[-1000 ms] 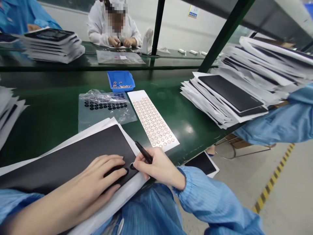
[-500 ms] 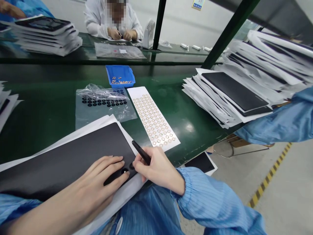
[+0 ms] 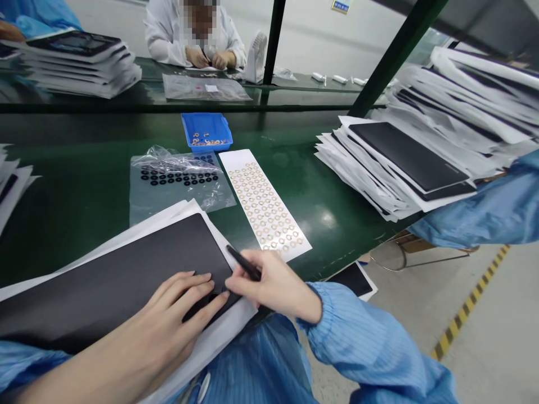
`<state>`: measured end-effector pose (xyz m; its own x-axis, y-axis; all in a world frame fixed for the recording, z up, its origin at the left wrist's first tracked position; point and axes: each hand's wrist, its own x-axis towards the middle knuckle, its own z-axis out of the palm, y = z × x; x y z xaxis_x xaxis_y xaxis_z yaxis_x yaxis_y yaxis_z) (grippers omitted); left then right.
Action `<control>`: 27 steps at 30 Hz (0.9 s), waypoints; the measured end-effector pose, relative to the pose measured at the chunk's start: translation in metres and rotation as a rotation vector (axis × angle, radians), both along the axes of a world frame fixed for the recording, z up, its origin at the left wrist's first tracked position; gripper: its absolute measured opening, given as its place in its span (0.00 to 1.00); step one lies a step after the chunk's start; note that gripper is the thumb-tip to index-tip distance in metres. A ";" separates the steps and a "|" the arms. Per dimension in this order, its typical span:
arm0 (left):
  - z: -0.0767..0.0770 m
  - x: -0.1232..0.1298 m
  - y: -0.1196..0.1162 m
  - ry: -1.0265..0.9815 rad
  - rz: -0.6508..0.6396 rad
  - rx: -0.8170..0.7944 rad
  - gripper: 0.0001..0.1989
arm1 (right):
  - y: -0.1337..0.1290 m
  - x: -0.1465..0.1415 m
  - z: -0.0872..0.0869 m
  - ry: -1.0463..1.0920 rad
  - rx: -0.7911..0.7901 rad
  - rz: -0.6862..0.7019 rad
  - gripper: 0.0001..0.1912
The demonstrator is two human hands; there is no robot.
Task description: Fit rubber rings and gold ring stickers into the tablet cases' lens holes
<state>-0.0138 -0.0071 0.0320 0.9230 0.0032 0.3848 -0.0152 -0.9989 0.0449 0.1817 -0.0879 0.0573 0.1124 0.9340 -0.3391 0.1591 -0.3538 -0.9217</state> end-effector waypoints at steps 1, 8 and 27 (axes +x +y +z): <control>-0.002 0.000 0.000 -0.006 0.004 -0.013 0.19 | 0.000 0.003 0.001 -0.007 0.076 -0.058 0.13; -0.001 0.003 -0.001 -0.010 0.019 -0.044 0.16 | -0.003 0.009 -0.001 -0.008 0.399 -0.247 0.35; -0.002 0.003 -0.001 -0.007 0.011 -0.044 0.16 | 0.000 -0.002 -0.014 0.046 0.445 -0.018 0.08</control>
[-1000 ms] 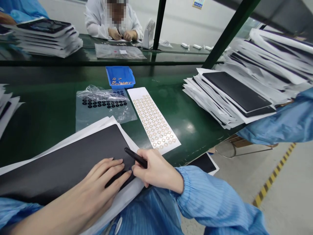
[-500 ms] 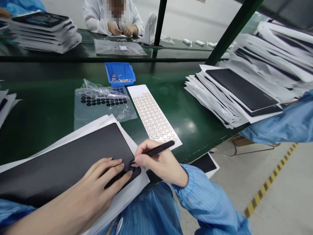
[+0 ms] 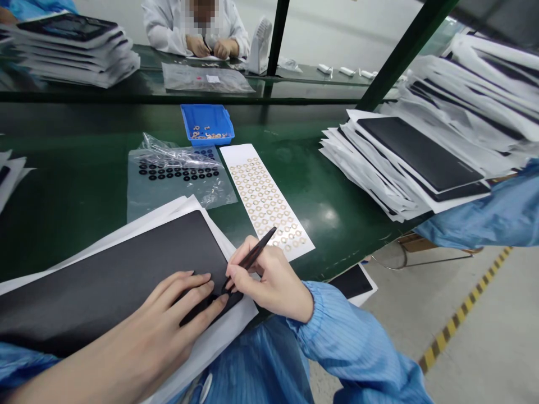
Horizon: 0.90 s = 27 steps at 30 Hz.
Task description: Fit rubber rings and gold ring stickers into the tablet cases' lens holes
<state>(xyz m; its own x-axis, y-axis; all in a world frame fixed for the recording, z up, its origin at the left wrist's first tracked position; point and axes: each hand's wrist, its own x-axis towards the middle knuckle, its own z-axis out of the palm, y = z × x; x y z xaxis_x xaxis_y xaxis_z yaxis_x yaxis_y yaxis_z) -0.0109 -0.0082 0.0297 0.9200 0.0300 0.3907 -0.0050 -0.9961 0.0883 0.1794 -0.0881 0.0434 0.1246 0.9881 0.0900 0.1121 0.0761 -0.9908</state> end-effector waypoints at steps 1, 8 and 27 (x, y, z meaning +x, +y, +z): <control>0.000 0.000 0.000 0.006 -0.001 0.003 0.16 | 0.000 0.000 0.001 -0.013 0.000 -0.001 0.08; 0.001 -0.001 0.000 0.018 -0.004 0.015 0.16 | 0.002 -0.002 0.004 -0.105 0.024 -0.015 0.06; 0.002 -0.001 0.000 0.051 -0.011 0.001 0.15 | 0.001 -0.004 0.004 -0.209 0.065 -0.022 0.05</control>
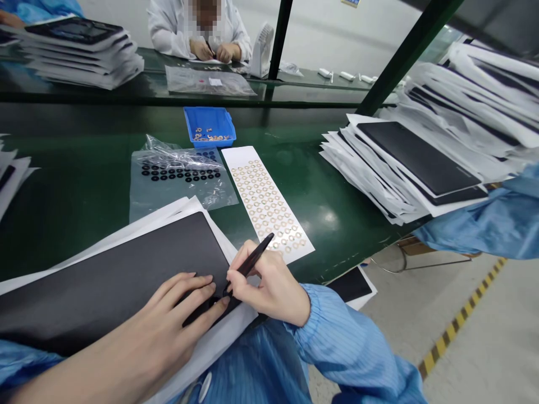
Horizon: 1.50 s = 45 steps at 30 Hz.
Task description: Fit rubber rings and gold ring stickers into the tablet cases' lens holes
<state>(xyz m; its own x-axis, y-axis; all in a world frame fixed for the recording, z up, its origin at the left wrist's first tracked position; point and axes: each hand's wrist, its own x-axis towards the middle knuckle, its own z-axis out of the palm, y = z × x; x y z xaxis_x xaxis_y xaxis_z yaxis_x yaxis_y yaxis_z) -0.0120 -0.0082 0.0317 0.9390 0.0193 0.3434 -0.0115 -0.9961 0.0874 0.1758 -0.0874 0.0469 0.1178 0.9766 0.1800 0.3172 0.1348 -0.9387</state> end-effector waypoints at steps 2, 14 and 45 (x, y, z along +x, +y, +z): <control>0.002 0.000 0.000 0.016 -0.001 0.008 0.15 | 0.001 0.001 0.000 -0.020 -0.007 0.017 0.05; 0.001 0.000 -0.002 0.021 -0.003 0.009 0.15 | 0.003 0.002 -0.005 0.112 -0.045 0.027 0.07; 0.001 -0.001 -0.001 -0.005 -0.012 0.049 0.14 | 0.002 0.000 -0.002 -0.021 -0.029 0.005 0.06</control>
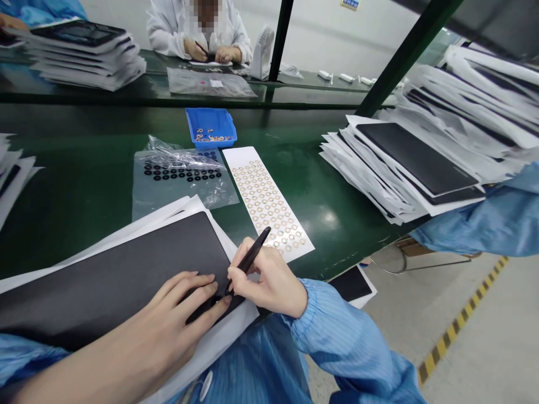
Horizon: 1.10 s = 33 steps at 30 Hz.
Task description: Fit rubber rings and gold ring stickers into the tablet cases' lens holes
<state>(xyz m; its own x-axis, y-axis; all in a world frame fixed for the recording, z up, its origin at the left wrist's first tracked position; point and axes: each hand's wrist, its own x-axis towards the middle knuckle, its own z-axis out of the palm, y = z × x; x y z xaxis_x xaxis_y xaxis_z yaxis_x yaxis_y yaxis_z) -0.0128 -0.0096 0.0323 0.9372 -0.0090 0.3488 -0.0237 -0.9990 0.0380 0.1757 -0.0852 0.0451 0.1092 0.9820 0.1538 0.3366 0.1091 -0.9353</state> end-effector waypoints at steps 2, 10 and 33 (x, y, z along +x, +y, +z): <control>0.000 0.000 0.000 0.002 -0.001 -0.009 0.14 | 0.000 0.001 0.000 -0.002 -0.004 0.011 0.06; -0.001 -0.002 0.001 0.032 -0.030 -0.031 0.15 | 0.005 0.005 -0.001 -0.005 0.001 0.084 0.05; 0.004 0.000 0.000 0.035 -0.012 -0.029 0.17 | 0.002 0.014 -0.004 0.140 0.007 0.147 0.14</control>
